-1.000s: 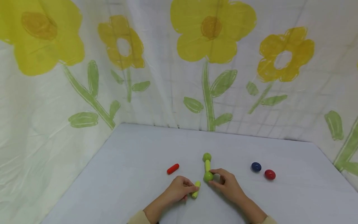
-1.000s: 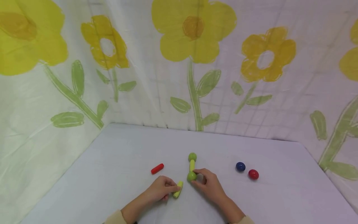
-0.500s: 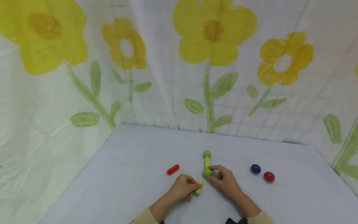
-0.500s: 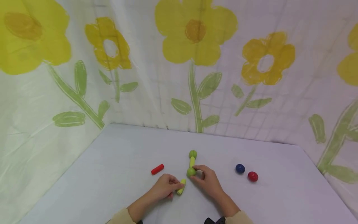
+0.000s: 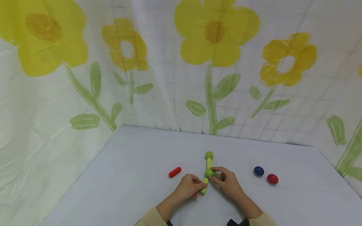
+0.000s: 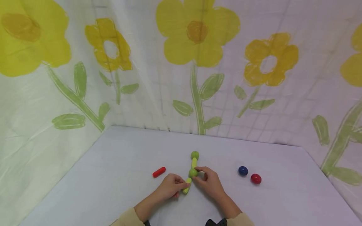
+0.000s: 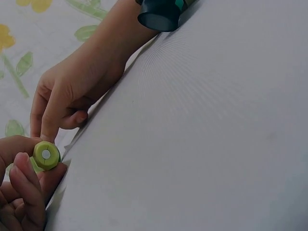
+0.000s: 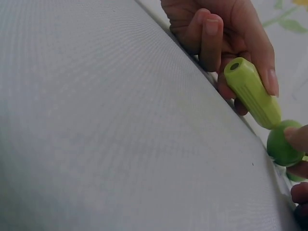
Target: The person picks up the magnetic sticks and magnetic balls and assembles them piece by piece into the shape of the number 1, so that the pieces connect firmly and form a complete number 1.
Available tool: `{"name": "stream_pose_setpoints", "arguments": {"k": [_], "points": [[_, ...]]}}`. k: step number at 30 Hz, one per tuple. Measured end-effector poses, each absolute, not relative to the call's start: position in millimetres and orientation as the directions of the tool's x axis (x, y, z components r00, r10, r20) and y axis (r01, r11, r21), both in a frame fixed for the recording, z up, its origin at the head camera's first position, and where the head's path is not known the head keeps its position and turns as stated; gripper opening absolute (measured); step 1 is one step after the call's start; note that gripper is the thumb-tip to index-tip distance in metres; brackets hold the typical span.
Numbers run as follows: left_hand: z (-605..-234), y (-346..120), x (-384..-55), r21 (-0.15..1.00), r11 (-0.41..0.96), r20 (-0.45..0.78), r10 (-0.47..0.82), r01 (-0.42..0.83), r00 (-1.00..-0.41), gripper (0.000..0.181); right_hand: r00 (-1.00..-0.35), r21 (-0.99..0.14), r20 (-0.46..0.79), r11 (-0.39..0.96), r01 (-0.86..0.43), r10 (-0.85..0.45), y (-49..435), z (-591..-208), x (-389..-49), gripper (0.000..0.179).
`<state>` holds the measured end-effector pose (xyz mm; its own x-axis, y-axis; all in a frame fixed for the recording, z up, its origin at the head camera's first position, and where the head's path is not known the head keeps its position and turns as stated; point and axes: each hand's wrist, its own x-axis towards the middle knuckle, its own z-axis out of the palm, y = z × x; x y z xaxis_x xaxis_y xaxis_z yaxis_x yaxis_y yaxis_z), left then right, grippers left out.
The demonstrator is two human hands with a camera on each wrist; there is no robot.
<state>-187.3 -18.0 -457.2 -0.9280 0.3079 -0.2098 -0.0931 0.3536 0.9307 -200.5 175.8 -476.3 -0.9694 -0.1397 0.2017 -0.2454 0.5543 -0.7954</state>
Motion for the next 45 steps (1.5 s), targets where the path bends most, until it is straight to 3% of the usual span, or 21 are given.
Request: {"name": "stream_pose_setpoints", "arguments": {"k": [32,45], "points": [[-459.6,-14.0,-191.0,0.933,0.351,-0.189,0.292,-0.079,-0.938,0.019,-0.965,-0.809,0.228,0.527,-0.261,-0.128,174.5,-479.6,-198.8,0.033],[-461.8,-9.9,-191.1,0.923,0.382,-0.162,0.29,-0.041,-0.943,0.021,-0.981,-0.842,0.15,0.505,-0.19,-0.12,176.8,-475.0,-199.3,0.03]]}}
